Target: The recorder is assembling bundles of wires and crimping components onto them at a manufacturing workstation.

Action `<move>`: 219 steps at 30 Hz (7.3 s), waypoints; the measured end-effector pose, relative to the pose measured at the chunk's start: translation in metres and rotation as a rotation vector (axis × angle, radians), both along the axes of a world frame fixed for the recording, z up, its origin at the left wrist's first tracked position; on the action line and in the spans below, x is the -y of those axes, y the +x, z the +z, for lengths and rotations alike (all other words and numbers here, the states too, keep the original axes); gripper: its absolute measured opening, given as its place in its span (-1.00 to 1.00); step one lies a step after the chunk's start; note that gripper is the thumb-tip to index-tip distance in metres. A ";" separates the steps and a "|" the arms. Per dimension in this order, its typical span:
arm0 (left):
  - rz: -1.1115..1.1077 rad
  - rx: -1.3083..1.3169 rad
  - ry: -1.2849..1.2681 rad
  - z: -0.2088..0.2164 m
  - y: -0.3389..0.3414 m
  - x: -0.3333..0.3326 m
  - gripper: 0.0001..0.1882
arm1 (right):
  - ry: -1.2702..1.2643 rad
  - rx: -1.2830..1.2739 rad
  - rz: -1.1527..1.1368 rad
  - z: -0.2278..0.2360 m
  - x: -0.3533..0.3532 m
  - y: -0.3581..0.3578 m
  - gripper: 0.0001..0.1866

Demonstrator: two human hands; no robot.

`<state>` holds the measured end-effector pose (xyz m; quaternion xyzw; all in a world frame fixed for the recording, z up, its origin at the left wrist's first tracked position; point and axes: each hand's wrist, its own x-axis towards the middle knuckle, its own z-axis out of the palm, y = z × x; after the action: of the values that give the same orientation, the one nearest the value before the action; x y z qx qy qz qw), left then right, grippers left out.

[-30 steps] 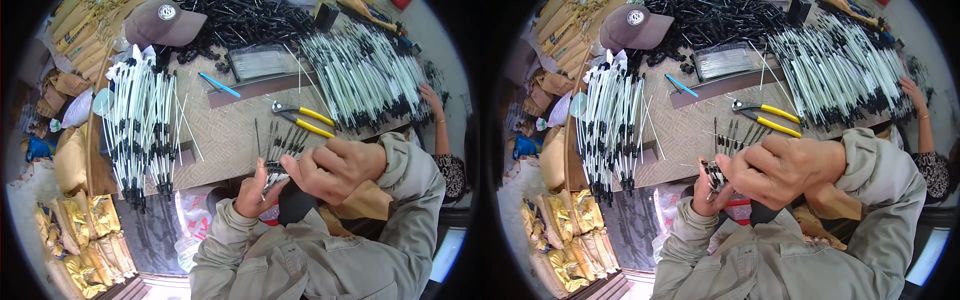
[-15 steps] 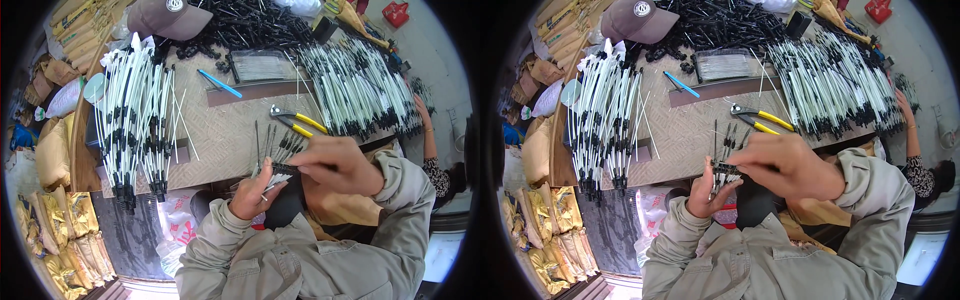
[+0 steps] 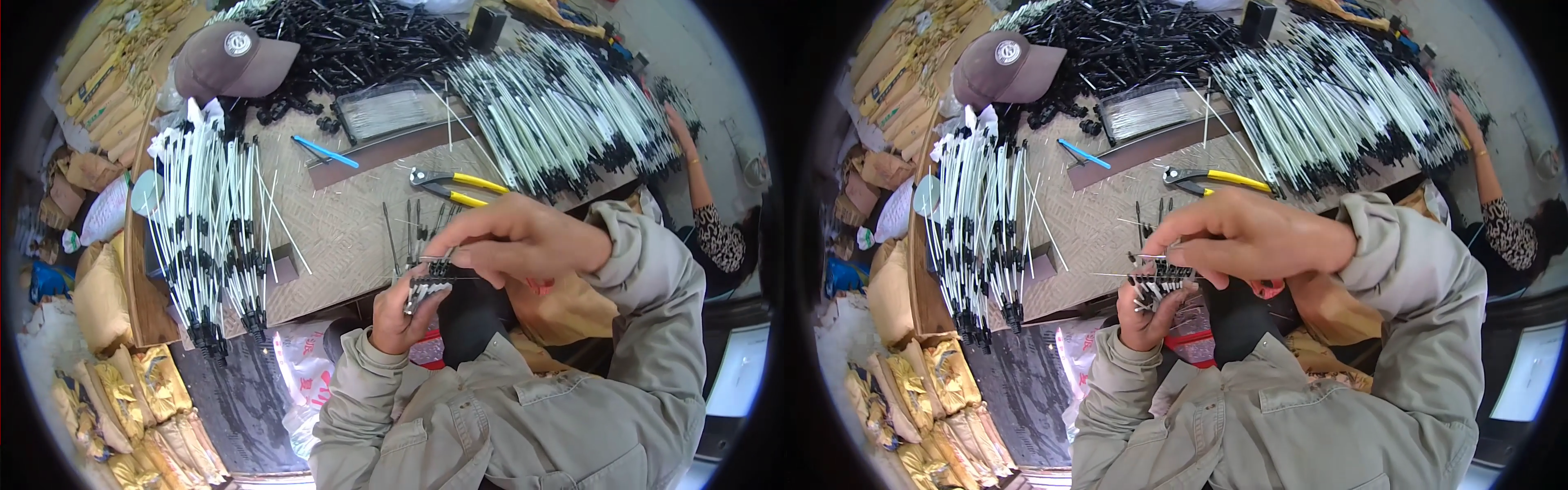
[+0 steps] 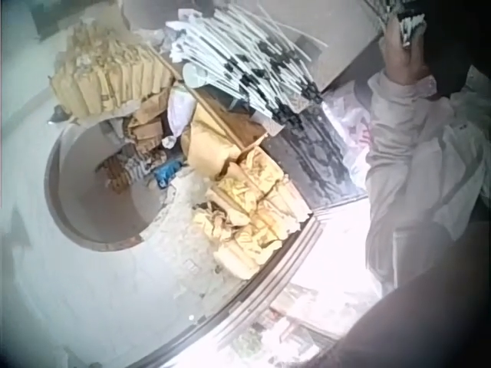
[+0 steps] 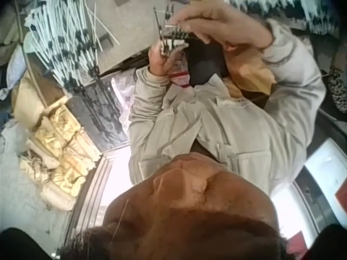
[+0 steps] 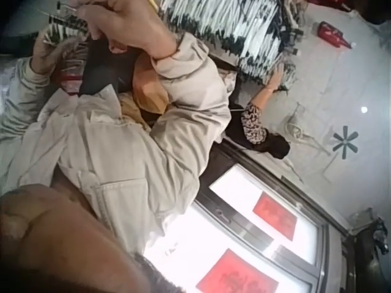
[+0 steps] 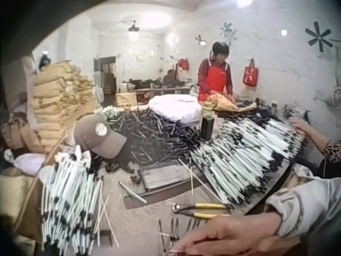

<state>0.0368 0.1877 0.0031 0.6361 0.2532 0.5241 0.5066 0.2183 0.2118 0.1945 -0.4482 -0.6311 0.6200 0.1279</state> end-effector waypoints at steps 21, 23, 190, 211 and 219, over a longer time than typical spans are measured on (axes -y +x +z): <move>-0.016 -0.044 -0.197 0.031 0.009 0.010 -0.85 | 1.349 0.875 -0.116 -0.111 -0.091 0.087 -0.87; -0.039 -0.110 -0.140 0.031 0.006 0.007 -0.84 | 1.533 0.795 -0.155 -0.112 -0.087 0.079 -0.90; -0.512 -0.326 -0.070 0.018 -0.032 0.005 -0.60 | 0.958 -0.034 0.112 -0.151 -0.038 -0.006 -0.44; -0.293 -1.190 0.706 0.061 -0.055 -0.026 0.11 | 1.015 0.022 0.018 -0.159 -0.038 -0.003 -0.51; -0.285 -1.321 0.887 0.049 -0.033 -0.047 0.12 | 1.014 -0.254 -0.072 -0.164 -0.041 -0.001 -0.61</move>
<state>0.0042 0.2347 0.0523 0.9824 0.1852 0.0218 0.0149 0.2171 0.2525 0.0307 -0.2725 -0.8157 0.2812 0.4258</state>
